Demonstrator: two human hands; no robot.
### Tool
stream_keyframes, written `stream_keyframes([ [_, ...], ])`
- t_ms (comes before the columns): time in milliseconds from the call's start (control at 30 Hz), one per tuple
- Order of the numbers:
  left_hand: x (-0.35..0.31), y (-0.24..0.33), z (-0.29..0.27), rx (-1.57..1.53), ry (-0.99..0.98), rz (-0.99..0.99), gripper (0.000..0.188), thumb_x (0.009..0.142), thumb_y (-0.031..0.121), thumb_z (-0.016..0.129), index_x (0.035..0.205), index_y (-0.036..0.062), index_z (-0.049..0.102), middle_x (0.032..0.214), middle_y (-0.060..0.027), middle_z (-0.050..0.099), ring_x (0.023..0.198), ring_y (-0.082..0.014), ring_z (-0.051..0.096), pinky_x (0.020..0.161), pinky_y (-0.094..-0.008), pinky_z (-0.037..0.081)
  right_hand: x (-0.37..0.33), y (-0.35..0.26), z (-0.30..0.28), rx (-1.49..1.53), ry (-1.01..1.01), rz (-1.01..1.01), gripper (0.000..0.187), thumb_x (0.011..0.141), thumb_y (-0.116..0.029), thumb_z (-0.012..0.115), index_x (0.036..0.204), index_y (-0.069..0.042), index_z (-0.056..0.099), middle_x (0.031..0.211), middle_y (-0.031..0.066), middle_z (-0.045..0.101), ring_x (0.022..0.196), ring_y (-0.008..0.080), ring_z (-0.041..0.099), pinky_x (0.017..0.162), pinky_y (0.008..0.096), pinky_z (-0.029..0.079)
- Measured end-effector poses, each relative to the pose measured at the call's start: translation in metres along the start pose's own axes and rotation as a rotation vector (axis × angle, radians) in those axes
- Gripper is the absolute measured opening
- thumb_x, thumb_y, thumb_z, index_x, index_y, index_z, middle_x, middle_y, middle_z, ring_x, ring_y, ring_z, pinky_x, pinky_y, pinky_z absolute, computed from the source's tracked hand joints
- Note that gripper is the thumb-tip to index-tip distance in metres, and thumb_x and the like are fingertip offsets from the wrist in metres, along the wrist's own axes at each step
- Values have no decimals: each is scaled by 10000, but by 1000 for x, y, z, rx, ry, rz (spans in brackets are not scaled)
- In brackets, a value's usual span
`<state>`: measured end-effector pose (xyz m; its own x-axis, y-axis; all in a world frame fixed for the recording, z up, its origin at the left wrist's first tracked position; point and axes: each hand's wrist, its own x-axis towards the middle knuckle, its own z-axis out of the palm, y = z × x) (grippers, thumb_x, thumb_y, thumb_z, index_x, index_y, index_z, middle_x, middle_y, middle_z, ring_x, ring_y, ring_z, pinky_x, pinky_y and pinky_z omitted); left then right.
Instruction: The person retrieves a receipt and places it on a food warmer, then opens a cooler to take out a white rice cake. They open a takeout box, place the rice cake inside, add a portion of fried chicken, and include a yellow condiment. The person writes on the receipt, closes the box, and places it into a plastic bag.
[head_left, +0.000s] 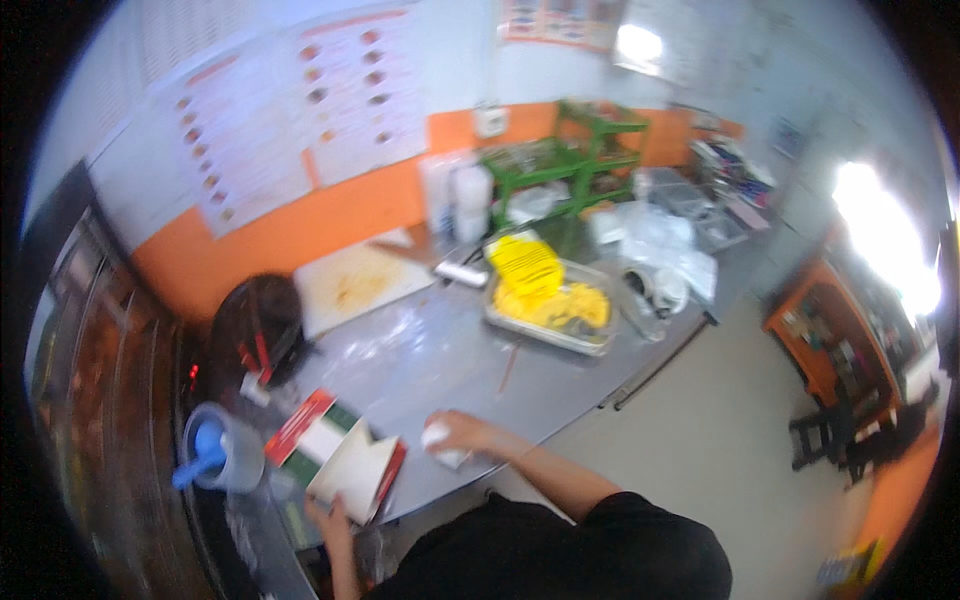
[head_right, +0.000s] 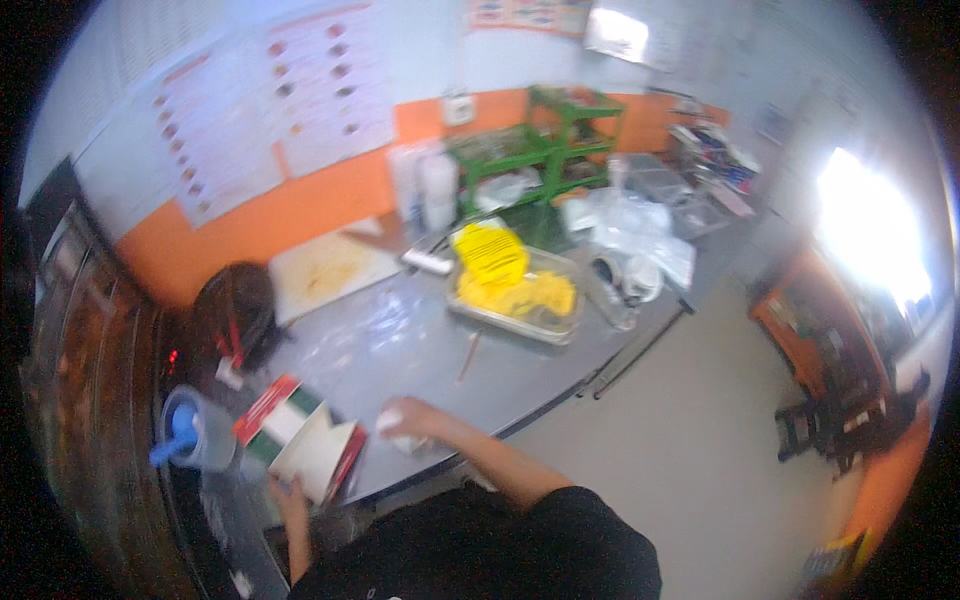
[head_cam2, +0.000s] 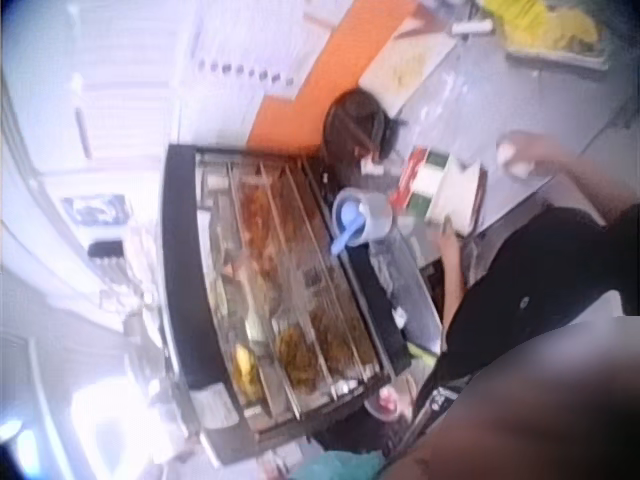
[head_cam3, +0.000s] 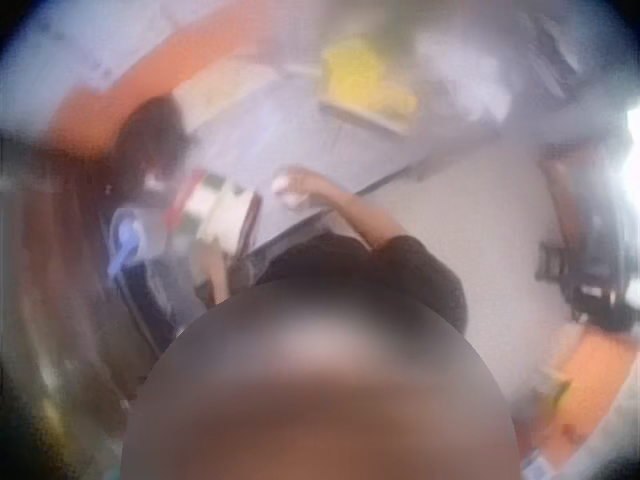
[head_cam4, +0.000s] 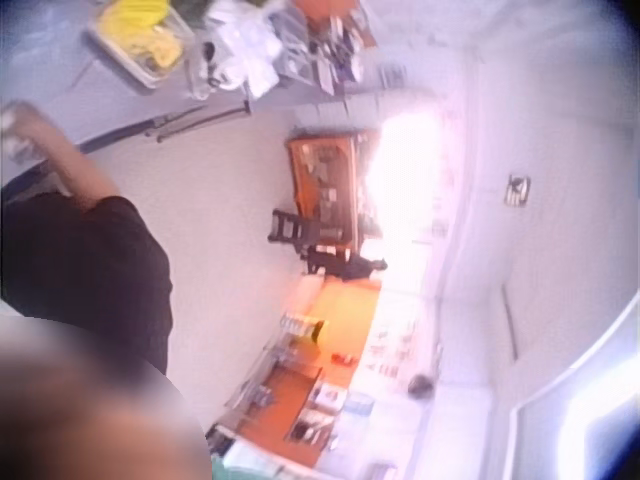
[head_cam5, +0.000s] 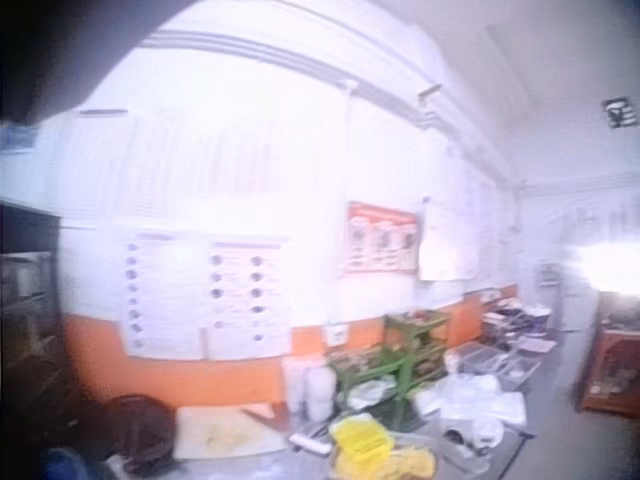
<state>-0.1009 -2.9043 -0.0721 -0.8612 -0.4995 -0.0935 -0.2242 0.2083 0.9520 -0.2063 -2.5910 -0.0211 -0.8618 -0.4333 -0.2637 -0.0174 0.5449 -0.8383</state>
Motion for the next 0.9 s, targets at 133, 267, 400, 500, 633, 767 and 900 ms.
stream_keyframes([
  [133, -20, -11, 49, 45, -116, 92, 657, 878, 99, 586, 1375, -53, 184, 1333, -227, 290, 1238, -304, 371, 1073, -401, 301, 2, -38, 5, 938, -135, -72, 528, 817, -326, 722, 1239, -81, 520, 1145, 93, 583, 1056, 219, 563, 905, 380, 483],
  [267, -29, -6, 108, -307, -14, 31, 573, 878, 99, 560, 1319, -96, 252, 1269, -235, 323, 1221, -352, 346, 1089, -424, 249, 19, -80, 42, -290, 214, -379, 579, 798, -314, 716, 1269, -64, 489, 1168, 156, 559, 1095, 317, 553, 922, 401, 470],
  [400, -31, 17, 120, -27, 49, 249, 581, 884, 159, 561, 1343, -58, 279, 1323, -257, 322, 1249, -378, 330, 1084, -445, 255, 30, -72, 74, -624, 96, -282, 574, 787, -325, 708, 1247, -47, 507, 1199, 195, 532, 1137, 368, 511, 936, 449, 453],
  [500, -27, 23, 94, -117, -64, 226, 598, 885, 174, 559, 1360, -50, 273, 1376, -251, 294, 1291, -355, 310, 1093, -442, 255, 42, -46, 68, -456, 114, -245, 531, 809, -286, 685, 1244, -35, 513, 1222, 197, 533, 1153, 365, 508, 951, 448, 440],
  [633, -15, -6, 12, -532, 436, 31, 558, 876, 153, 541, 1350, -49, 327, 1403, -221, 296, 1284, -319, 345, 1089, -416, 276, 57, -22, 47, -234, 299, -388, 403, 887, -167, 585, 1259, -37, 504, 1258, 167, 534, 1189, 323, 512, 951, 410, 444],
  [767, 6, -67, -119, -126, 964, -218, 387, 954, 215, 456, 1261, -9, 525, 1388, -166, 375, 1290, -299, 367, 1080, -381, 281, 57, -16, 36, -11, 431, -340, 334, 899, -77, 534, 1230, -34, 522, 1212, 128, 547, 1088, 229, 542, 888, 343, 459],
  [900, 18, -89, -173, -292, 1010, -85, 321, 940, 199, 525, 1194, 12, 587, 1232, -139, 525, 1186, -246, 484, 1021, -342, 348, 49, -19, 35, 67, 476, -327, 285, 884, -41, 525, 1168, -30, 551, 1142, 99, 559, 957, 174, 544, 809, 293, 460],
])
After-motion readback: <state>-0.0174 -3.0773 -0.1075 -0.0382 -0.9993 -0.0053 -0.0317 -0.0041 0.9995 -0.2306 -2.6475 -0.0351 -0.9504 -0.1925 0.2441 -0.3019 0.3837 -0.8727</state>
